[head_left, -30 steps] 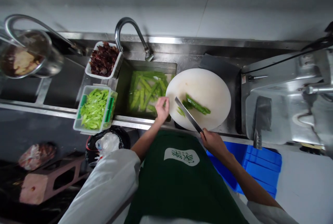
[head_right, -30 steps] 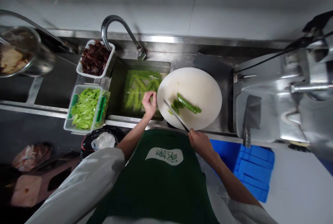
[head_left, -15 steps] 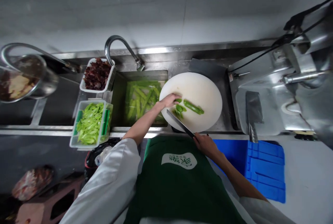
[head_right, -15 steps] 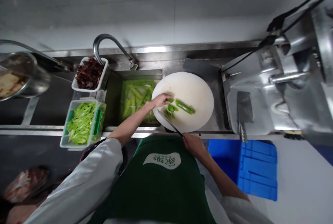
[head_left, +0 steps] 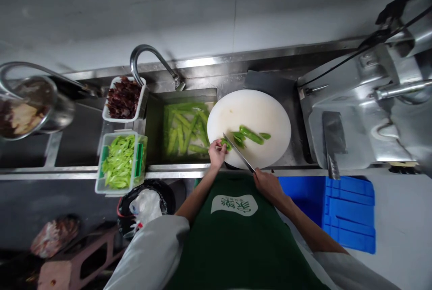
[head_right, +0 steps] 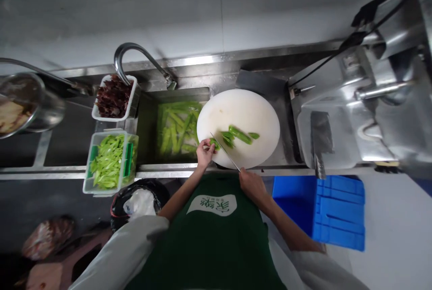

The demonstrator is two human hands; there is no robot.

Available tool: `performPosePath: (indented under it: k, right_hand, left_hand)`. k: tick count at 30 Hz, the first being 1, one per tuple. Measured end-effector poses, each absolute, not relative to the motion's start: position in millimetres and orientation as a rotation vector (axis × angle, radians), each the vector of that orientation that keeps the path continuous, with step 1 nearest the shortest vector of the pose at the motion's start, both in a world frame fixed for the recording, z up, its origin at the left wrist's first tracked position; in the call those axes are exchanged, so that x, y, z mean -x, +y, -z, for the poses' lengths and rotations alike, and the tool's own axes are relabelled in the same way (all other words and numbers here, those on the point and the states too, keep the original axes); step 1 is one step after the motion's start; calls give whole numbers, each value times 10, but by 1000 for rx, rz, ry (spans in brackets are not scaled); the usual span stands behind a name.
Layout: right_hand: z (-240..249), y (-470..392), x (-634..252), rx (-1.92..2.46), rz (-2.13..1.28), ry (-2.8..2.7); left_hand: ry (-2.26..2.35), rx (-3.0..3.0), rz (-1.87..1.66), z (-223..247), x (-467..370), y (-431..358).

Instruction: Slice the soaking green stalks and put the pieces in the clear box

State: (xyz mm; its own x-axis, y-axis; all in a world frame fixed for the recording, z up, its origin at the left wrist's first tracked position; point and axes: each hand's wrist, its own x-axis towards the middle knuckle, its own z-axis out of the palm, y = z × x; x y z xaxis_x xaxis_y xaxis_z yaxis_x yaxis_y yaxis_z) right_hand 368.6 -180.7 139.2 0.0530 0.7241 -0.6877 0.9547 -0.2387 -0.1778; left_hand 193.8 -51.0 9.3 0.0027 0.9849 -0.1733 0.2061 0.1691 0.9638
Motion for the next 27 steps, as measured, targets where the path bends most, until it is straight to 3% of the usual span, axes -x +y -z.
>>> performPosePath:
  k: [9, 27]
  right_hand:
    - [-1558, -1813, -3685, -1897, 895, 1732]
    - [-1579, -1612, -3541, -1871, 890, 1715]
  left_hand:
    - [1112, -2232, -717, -250, -1792, -385]
    - [1089, -2248, -752, -217, -1815, -394]
